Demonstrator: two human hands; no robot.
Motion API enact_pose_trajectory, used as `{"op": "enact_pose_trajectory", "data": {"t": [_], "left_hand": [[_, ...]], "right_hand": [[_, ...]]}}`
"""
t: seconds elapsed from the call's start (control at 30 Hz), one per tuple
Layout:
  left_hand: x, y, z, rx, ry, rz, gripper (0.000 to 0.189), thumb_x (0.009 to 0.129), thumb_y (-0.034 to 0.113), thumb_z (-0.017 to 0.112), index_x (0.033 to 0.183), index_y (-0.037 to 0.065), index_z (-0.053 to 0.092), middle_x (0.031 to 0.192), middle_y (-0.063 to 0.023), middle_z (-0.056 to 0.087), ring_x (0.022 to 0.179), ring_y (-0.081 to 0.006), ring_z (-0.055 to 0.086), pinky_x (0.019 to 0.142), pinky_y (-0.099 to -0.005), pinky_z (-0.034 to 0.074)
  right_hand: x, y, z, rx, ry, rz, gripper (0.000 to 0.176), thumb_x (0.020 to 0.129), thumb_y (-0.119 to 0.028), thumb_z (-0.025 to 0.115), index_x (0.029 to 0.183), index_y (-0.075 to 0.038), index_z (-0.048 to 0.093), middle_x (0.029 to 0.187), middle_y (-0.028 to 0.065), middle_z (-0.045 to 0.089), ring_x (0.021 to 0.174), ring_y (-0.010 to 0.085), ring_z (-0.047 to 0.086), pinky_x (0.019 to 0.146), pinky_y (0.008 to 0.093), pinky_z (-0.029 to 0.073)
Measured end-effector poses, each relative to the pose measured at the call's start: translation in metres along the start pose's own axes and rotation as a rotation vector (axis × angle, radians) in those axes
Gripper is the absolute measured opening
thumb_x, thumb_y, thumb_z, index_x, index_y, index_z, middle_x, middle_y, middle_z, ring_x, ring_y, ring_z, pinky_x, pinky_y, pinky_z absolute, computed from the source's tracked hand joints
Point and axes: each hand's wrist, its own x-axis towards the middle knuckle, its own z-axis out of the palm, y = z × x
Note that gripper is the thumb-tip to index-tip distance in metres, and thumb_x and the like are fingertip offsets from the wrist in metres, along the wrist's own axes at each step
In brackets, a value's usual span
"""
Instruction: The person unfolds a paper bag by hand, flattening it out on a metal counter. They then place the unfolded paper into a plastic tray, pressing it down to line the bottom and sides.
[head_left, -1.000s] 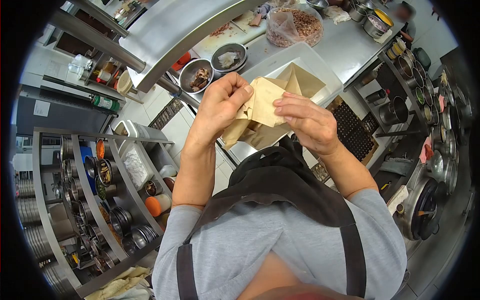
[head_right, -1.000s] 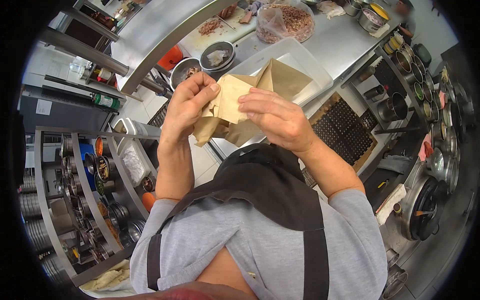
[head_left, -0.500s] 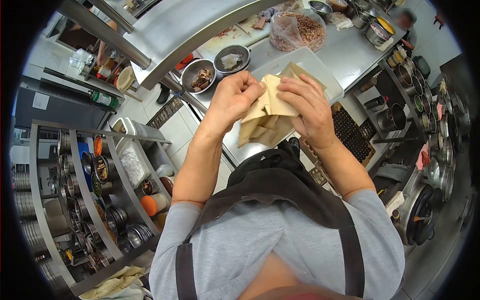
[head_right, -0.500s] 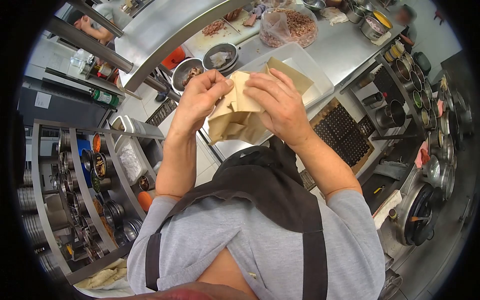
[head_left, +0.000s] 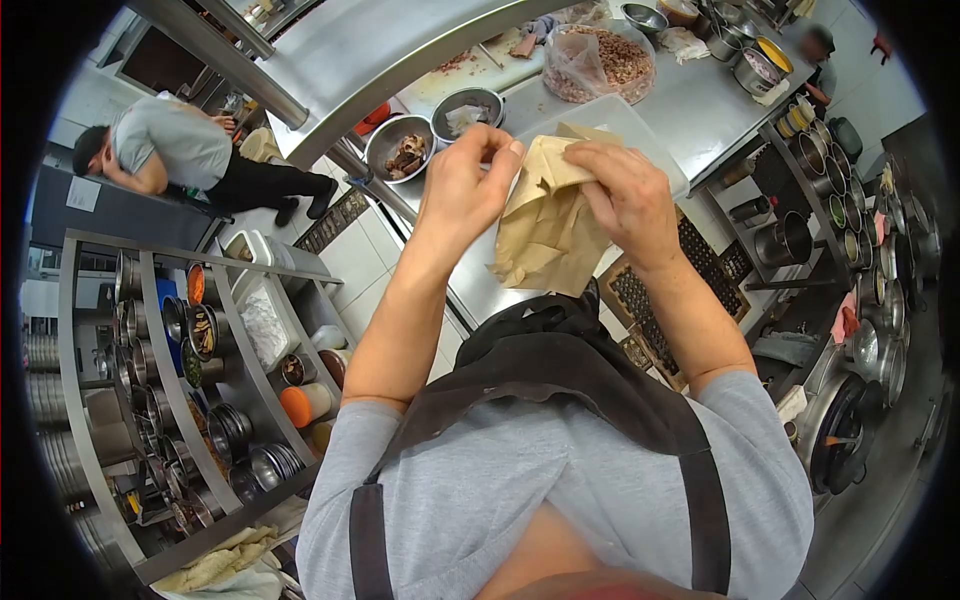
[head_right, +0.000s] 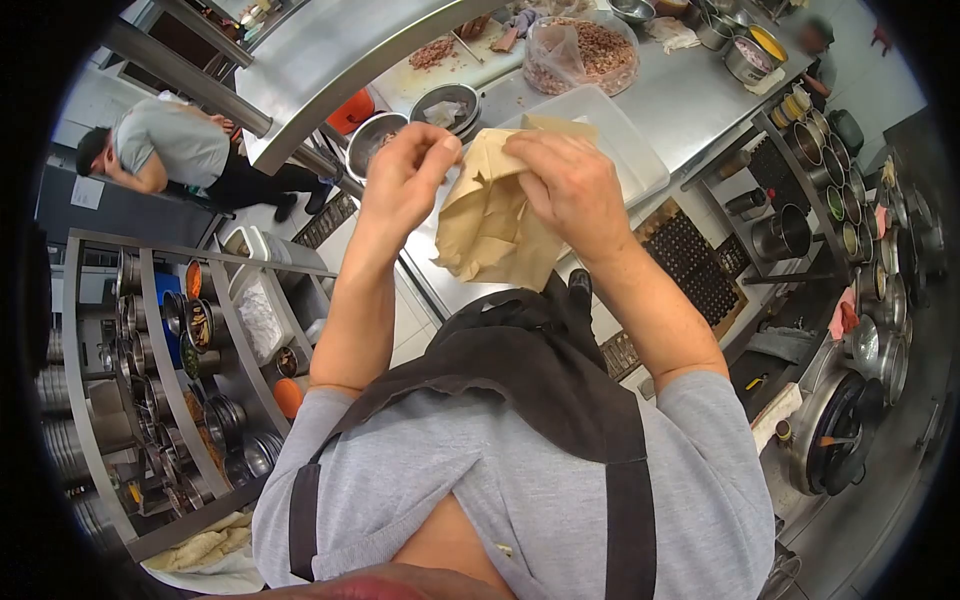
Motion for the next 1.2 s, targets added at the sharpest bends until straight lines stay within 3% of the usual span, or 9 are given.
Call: {"op": "enact_pose_trajectory", "data": {"t": [0.1, 0.2, 0.33, 0.4, 0.47, 0.53, 0.63, 0.77, 1.2], "left_hand": [[-0.031, 0.049, -0.013, 0.055, 0.084, 0.297, 0.019, 0.095, 0.012, 0.059, 0.103, -0.005, 0.064, 0.089, -0.0086, 0.07, 0.078, -0.0131, 0.065, 0.074, -0.0293, 0.051], [-0.062, 0.057, 0.003, 0.068, -0.18, 0.317, 0.018, 0.093, 0.007, 0.056, 0.103, -0.005, 0.065, 0.093, -0.013, 0.071, 0.083, -0.0197, 0.067, 0.079, -0.0342, 0.052], [-0.038, 0.003, 0.035, 0.181, -0.052, 0.201, 0.022, 0.091, 0.003, 0.051, 0.106, -0.005, 0.065, 0.098, -0.0171, 0.071, 0.093, -0.0253, 0.068, 0.085, -0.0367, 0.051], [-0.032, -0.02, 0.04, -0.086, -0.186, 0.005, 0.028, 0.088, 0.0, 0.049, 0.112, -0.005, 0.063, 0.102, -0.018, 0.07, 0.099, -0.0263, 0.067, 0.088, -0.037, 0.051], [-0.032, -0.032, 0.053, -0.216, -0.085, 0.187, 0.04, 0.087, 0.0, 0.046, 0.126, -0.003, 0.055, 0.12, -0.0228, 0.064, 0.117, -0.0368, 0.059, 0.1, -0.0421, 0.046], [-0.029, -0.042, 0.07, -0.388, 0.046, 0.241, 0.041, 0.088, 0.001, 0.05, 0.128, -0.001, 0.055, 0.123, -0.0188, 0.062, 0.118, -0.0368, 0.058, 0.102, -0.0418, 0.044], [-0.023, -0.069, 0.08, -0.424, -0.13, 0.0, 0.041, 0.089, 0.004, 0.058, 0.13, 0.001, 0.056, 0.129, -0.0188, 0.059, 0.119, -0.0341, 0.057, 0.101, -0.0392, 0.045], [-0.015, -0.095, 0.089, -0.24, -0.263, 0.131, 0.043, 0.097, 0.02, 0.059, 0.137, 0.006, 0.053, 0.133, -0.0134, 0.059, 0.123, -0.0277, 0.057, 0.102, -0.04, 0.048], [-0.021, -0.071, 0.053, -1.013, -0.311, -0.218, 0.045, 0.098, 0.021, 0.059, 0.139, 0.006, 0.051, 0.133, -0.013, 0.059, 0.122, -0.0272, 0.058, 0.1, -0.0394, 0.051]], "right_hand": [[0.007, 0.012, 0.003, -0.086, 0.01, 0.012, 0.022, 0.077, -0.005, 0.07, 0.099, -0.006, 0.07, 0.103, 0.0082, 0.072, 0.094, 0.0289, 0.068, 0.08, 0.0376, 0.055], [0.013, 0.01, 0.009, -0.11, -0.051, 0.024, 0.025, 0.078, -0.002, 0.069, 0.103, -0.003, 0.07, 0.106, 0.0097, 0.071, 0.096, 0.0285, 0.068, 0.083, 0.0371, 0.054], [0.024, -0.006, 0.012, -0.088, -0.015, -0.1, 0.022, 0.077, -0.006, 0.07, 0.099, -0.004, 0.07, 0.099, 0.0085, 0.069, 0.089, 0.0277, 0.066, 0.078, 0.037, 0.054], [0.021, -0.015, 0.014, -0.054, -0.049, -0.131, 0.023, 0.074, -0.008, 0.07, 0.096, -0.004, 0.069, 0.098, 0.0079, 0.067, 0.085, 0.0278, 0.063, 0.075, 0.0379, 0.053], [0.017, -0.021, 0.014, -0.06, -0.068, -0.114, 0.025, 0.072, -0.007, 0.071, 0.097, -0.004, 0.069, 0.1, 0.0085, 0.067, 0.086, 0.0285, 0.064, 0.075, 0.0378, 0.053], [0.016, -0.032, 0.01, -0.006, -0.062, -0.088, 0.028, 0.069, 0.0, 0.071, 0.097, -0.001, 0.069, 0.099, 0.0118, 0.067, 0.088, 0.0308, 0.065, 0.075, 0.0394, 0.053], [0.013, -0.037, 0.008, 0.021, -0.075, -0.061, 0.03, 0.07, 0.006, 0.068, 0.1, 0.001, 0.069, 0.1, 0.0135, 0.068, 0.089, 0.0318, 0.064, 0.077, 0.0396, 0.052], [0.006, -0.043, 0.018, 0.104, -0.138, -0.102, 0.031, 0.069, 0.006, 0.07, 0.1, 0.001, 0.069, 0.101, 0.0148, 0.067, 0.09, 0.0328, 0.064, 0.078, 0.0417, 0.052], [-0.038, -0.058, 0.048, 0.29, -0.278, -0.246, 0.027, 0.074, -0.008, 0.075, 0.099, -0.001, 0.068, 0.101, 0.0087, 0.066, 0.092, 0.027, 0.063, 0.079, 0.0364, 0.053]]}}
